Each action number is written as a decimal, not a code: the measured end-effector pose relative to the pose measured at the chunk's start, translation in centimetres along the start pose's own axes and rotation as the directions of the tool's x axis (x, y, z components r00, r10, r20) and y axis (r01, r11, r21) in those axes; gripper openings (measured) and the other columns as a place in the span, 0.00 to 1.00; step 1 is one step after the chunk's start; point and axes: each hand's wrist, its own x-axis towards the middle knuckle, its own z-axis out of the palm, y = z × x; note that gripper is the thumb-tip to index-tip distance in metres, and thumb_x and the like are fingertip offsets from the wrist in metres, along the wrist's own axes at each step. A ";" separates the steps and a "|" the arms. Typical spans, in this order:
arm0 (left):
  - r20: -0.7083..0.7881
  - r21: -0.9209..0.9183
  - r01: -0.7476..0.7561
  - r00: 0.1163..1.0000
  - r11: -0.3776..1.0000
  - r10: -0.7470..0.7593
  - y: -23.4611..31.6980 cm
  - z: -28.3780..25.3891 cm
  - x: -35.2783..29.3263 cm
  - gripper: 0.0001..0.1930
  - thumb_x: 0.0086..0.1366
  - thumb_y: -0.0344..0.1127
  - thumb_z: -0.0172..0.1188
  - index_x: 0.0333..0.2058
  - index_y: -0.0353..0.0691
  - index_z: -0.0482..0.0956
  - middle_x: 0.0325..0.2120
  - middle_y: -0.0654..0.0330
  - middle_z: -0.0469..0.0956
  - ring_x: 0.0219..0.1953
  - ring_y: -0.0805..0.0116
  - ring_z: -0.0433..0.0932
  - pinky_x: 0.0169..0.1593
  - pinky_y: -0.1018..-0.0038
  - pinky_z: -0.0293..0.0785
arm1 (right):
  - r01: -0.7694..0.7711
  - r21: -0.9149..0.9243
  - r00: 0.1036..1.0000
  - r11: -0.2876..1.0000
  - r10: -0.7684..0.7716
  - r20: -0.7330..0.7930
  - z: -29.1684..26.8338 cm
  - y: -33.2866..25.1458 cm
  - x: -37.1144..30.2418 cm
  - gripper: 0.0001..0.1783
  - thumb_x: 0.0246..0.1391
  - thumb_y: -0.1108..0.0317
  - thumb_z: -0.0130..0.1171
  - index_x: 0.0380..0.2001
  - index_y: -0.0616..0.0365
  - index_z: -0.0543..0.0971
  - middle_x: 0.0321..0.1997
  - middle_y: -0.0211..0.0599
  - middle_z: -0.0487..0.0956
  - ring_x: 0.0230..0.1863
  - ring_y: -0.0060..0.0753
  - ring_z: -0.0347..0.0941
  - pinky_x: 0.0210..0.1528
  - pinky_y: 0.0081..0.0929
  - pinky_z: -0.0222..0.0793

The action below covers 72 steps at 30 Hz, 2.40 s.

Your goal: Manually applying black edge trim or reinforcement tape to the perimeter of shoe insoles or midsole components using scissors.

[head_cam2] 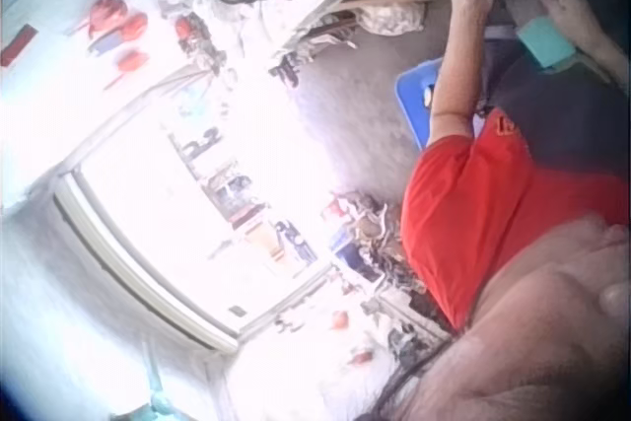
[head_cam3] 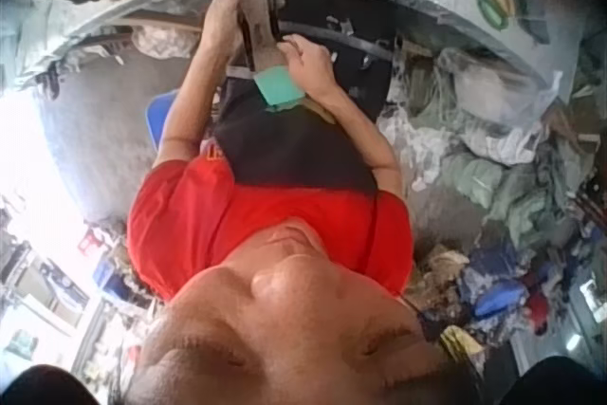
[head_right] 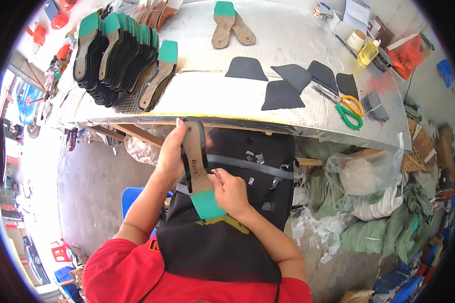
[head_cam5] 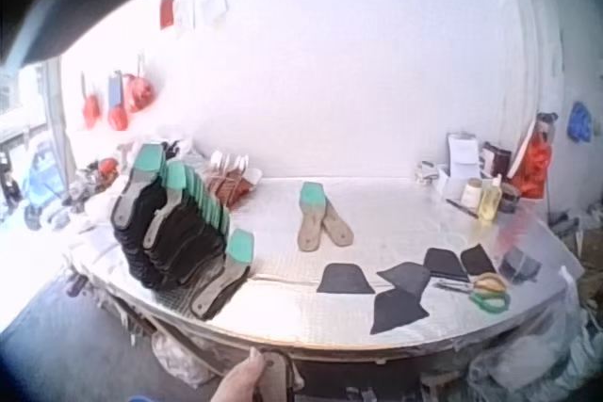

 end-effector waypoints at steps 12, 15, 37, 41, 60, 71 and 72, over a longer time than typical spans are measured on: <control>0.505 -0.500 0.372 0.859 0.782 -0.086 1.3 -0.9 0.1 0.23 0.71 0.59 0.43 0.31 0.43 0.66 0.20 0.69 0.60 0.21 0.76 0.58 0.29 0.76 0.59 | 0.003 -0.005 0.991 1.000 -0.002 0.133 -0.3 0.3 2.2 0.13 0.58 0.64 0.56 0.34 0.66 0.79 0.19 0.46 0.75 0.19 0.31 0.71 0.26 0.29 0.65; 0.445 -0.550 0.314 0.894 0.774 -0.047 0.5 -1.8 0.5 0.24 0.70 0.60 0.45 0.37 0.41 0.67 0.26 0.65 0.67 0.28 0.73 0.67 0.36 0.74 0.67 | -0.094 0.075 0.974 0.993 0.076 0.211 -1.3 -0.4 3.3 0.13 0.57 0.64 0.57 0.31 0.66 0.79 0.17 0.39 0.74 0.21 0.20 0.68 0.26 0.24 0.63; -0.100 0.900 -0.093 0.908 0.427 0.407 7.1 -7.7 5.3 0.23 0.53 0.42 0.69 0.41 0.34 0.73 0.37 0.42 0.79 0.42 0.43 0.78 0.44 0.58 0.73 | -0.350 0.458 0.931 0.817 0.250 0.265 -9.2 -0.1 6.0 0.19 0.63 0.59 0.53 0.42 0.68 0.78 0.19 0.34 0.75 0.12 0.16 0.60 0.13 0.15 0.51; -0.230 0.915 0.000 0.822 0.405 0.521 5.7 -9.0 11.0 0.33 0.49 0.51 0.72 0.44 0.33 0.70 0.41 0.43 0.77 0.47 0.47 0.76 0.48 0.59 0.72 | -0.396 0.433 0.912 0.810 0.291 0.289 -8.1 1.5 4.9 0.18 0.63 0.60 0.53 0.42 0.67 0.78 0.19 0.33 0.75 0.12 0.14 0.60 0.13 0.14 0.51; 0.285 0.791 -0.541 0.740 0.286 0.610 2.4 -3.0 11.0 0.14 0.60 0.36 0.63 0.41 0.37 0.74 0.43 0.48 0.72 0.49 0.48 0.70 0.54 0.62 0.66 | 0.225 -0.693 0.967 0.685 -0.246 0.071 6.2 8.8 6.7 0.08 0.53 0.67 0.57 0.37 0.51 0.78 0.40 0.39 0.74 0.24 0.50 0.77 0.28 0.44 0.76; 0.137 0.872 -0.368 0.818 0.324 0.559 4.0 5.4 29.4 0.25 0.58 0.42 0.65 0.47 0.30 0.69 0.44 0.42 0.72 0.47 0.46 0.73 0.49 0.58 0.72 | -0.242 -0.002 0.957 0.970 0.239 0.164 -3.4 2.8 2.9 0.06 0.57 0.69 0.58 0.31 0.60 0.78 0.30 0.35 0.82 0.15 0.25 0.71 0.20 0.26 0.67; 0.066 0.900 -0.299 0.814 0.318 0.577 4.3 6.3 30.8 0.27 0.57 0.43 0.66 0.47 0.29 0.68 0.45 0.42 0.72 0.48 0.46 0.74 0.48 0.58 0.72 | -0.232 -0.003 0.961 0.973 0.229 0.154 -4.8 2.5 2.7 0.06 0.57 0.69 0.58 0.31 0.60 0.78 0.30 0.35 0.82 0.15 0.25 0.71 0.20 0.26 0.67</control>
